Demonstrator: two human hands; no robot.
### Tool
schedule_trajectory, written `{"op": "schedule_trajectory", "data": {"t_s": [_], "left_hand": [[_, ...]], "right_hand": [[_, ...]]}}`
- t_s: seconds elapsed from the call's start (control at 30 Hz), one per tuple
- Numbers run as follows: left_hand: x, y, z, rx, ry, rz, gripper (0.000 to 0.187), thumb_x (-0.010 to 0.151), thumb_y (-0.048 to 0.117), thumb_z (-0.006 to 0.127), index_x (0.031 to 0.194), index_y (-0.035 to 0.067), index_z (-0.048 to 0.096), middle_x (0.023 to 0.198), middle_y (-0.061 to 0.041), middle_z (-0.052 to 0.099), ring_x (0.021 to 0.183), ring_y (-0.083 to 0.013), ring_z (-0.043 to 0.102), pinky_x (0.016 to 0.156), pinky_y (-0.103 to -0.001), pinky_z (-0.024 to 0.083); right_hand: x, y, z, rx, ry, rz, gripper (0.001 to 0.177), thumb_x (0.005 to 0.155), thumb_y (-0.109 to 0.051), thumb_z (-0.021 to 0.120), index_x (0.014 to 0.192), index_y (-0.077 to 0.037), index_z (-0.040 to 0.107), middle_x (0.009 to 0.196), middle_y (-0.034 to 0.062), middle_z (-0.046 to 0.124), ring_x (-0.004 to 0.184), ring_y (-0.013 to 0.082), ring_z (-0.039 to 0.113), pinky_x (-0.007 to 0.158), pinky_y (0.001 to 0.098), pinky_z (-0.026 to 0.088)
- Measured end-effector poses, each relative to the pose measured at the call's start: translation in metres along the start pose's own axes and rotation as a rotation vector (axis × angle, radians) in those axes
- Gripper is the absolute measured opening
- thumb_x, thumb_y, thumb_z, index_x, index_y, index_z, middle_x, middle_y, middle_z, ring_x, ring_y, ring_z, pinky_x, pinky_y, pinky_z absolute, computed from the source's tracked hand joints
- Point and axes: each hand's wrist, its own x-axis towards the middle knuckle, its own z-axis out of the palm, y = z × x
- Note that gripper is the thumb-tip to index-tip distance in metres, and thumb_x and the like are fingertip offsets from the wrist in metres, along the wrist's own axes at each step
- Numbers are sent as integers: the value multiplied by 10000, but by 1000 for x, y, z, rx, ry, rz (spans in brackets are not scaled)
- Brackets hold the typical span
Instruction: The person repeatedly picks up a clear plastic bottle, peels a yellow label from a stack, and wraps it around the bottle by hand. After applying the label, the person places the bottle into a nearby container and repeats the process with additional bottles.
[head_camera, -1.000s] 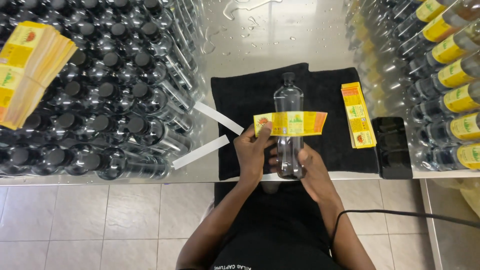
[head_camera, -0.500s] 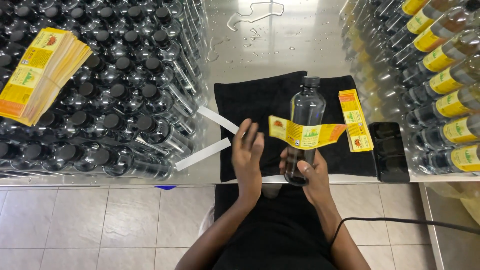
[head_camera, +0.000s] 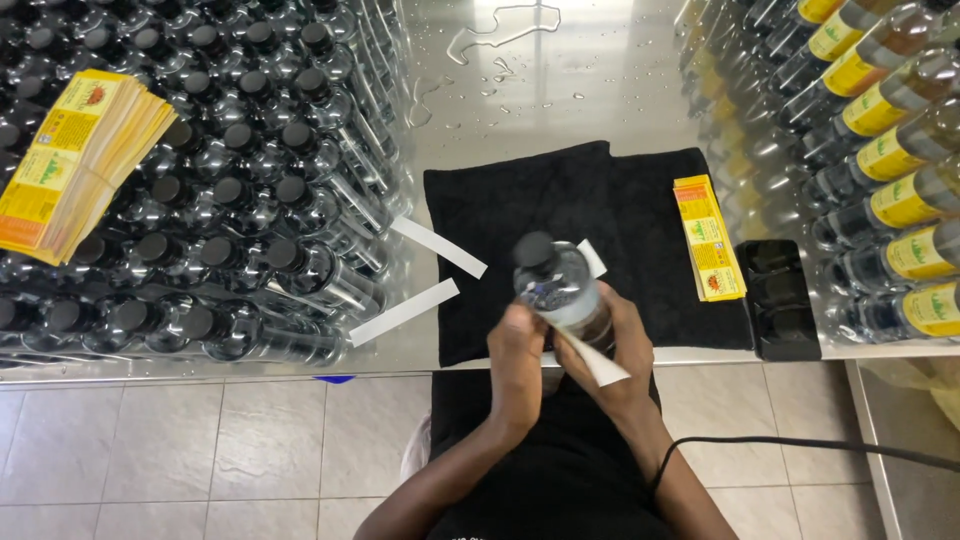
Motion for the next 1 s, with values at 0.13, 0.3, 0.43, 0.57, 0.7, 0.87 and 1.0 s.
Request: {"op": "schedule_trajectory", "data": {"t_s": [0.13,0.3,0.43,0.57,0.7,0.87,1.0], "left_hand": [[7,8,-8,-169,-14,-92,760,1167,544,297,1601,-52,484,1559,-242,600,1473,-395,566,1246,-487,449],[13,31,2,-251,-11,-139,783,1139,585,201,1584,16,505,1518,-203,614,1416,-329,598,1191,-432,473],[17,32,0,-275,-34,-148,725,1123,542,261,1507,-11,528,1441,-234,621,1356,-343,607,1145,-433,470],[26,34,-2,-322,-81,-147,642,1098,478,351,1392,-52,563,1324,-282,632,1266,-364,620,1077,-434,467],[35,36,-4,-368,-130,-139,568,1073,414,441,1277,-93,598,1208,-329,643,1175,-385,634,1009,-436,463],[37,38,-5,-413,-173,-135,508,1048,350,532,1163,-134,633,1091,-377,654,1085,-406,648,941,-437,460],[34,39,7,-497,-111,-163,416,1072,350,561,1191,-38,653,1096,-253,725,1019,-288,651,994,-430,467]], "right_hand": [[10,-11,-7,71,-18,-58,767,756,-132,982,1407,103,652,1099,227,737,960,406,759,874,495,636],[8,-19,-3,-136,-5,-240,506,864,-148,902,1269,111,747,1078,194,792,890,370,782,825,465,661],[12,-26,-3,-158,22,-235,424,913,-119,862,1244,113,734,1057,197,786,866,364,776,817,465,657],[-2,-10,1,-100,38,-211,665,905,-152,855,1427,172,600,1065,231,771,882,374,759,818,474,645],[3,-22,10,72,43,-148,1113,848,-193,914,1659,190,253,1071,232,758,887,339,763,837,450,651],[-16,-11,10,65,-17,-78,1147,839,-187,914,1690,156,225,1121,222,790,926,356,781,862,455,640],[-11,-11,6,46,-53,-34,1229,778,-186,954,1690,149,200,1104,202,800,920,353,788,867,451,645]]}}
